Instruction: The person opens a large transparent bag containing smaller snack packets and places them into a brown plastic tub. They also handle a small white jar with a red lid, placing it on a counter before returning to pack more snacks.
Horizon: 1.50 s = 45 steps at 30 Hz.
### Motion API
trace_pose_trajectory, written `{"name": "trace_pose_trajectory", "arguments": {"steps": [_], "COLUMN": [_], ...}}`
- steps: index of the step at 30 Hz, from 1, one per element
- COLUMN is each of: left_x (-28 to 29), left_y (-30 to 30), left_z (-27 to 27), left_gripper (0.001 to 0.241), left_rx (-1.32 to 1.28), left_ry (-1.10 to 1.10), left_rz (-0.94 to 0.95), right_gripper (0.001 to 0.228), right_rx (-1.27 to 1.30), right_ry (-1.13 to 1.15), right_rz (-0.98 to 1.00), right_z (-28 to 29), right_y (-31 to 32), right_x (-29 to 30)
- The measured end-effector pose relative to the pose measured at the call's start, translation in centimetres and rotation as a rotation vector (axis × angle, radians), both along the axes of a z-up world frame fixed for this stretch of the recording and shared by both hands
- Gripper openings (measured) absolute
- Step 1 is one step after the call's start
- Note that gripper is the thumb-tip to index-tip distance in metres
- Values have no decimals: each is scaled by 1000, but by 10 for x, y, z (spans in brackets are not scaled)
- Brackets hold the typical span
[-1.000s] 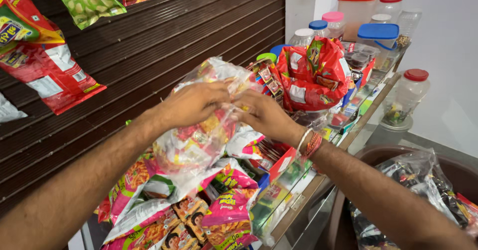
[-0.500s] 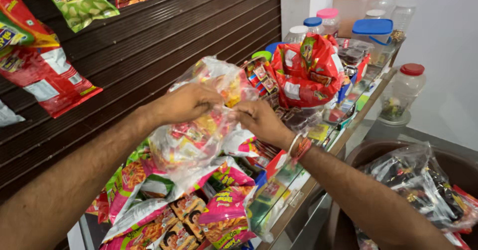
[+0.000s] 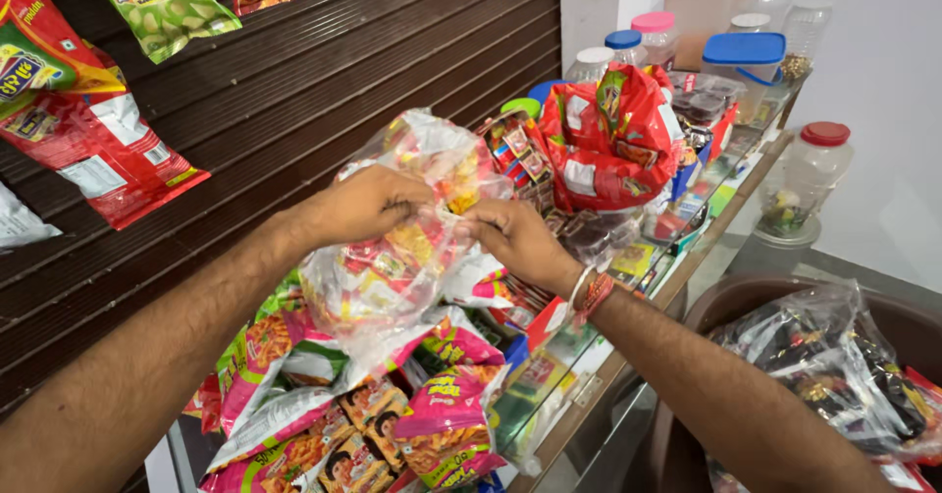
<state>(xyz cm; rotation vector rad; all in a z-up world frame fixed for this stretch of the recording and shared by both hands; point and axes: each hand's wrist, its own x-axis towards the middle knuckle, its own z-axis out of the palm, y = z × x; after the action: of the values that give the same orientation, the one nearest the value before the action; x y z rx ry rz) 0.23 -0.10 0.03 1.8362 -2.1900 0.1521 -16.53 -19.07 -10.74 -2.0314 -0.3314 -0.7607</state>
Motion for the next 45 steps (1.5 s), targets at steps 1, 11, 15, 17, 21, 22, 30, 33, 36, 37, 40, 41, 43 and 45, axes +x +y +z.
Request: {"name": "trace_pose_trajectory", "arguments": {"steps": [1,11,15,17,21,22,30,33,36,37,40,41,43,45], "left_x": [0,-37,-50,-48,-43,-42,-45,-47,-47,-47,-45,-44,-42,-39], "left_y": [0,-4,-8,-12,-25,-27,-24,-25,-28,-29,-30,-30,-31,-33], "left_z": [1,5,1,1,-6,-7,-12,-13,-11,-11,-11,-11,-14,-16], "left_gripper": [23,13,26,23,15,14,29,24,21,19,21,23,19,17], "left_rx": [27,146,259,263,241,231,227,280,338,347,379,390,450,490], "left_ry": [4,-132,-251,-272,-278,-259,-124,-175,-213,-210,-134,-99,-121,-136], "left_rz": [37,156,249,244,162,123,159,197,225,226,190,171,254,274], "right_gripper": [28,24,17,14,18,18,17,17,17,17,27,34,16,11], "right_rx": [2,160,226,164,86,35,307,228,212,224,276,295,121,6], "right_ry": [-5,58,124,140,165,136,150,154,113,122,204,239,123,85], "right_rz": [3,59,126,106,26,-13,140,59,95,108,102,92,57,26], "right_z": [-1,-20,-26,-26,-23,-23,-32,-37,-39,-39,-41,-41,-40,-40], "right_y": [-1,-5,-1,-1,3,3,18,19,20,21,22,21,17,13], "right_x": [1,7,5,5,2,1,3,4,7,7,6,6,4,3]}}
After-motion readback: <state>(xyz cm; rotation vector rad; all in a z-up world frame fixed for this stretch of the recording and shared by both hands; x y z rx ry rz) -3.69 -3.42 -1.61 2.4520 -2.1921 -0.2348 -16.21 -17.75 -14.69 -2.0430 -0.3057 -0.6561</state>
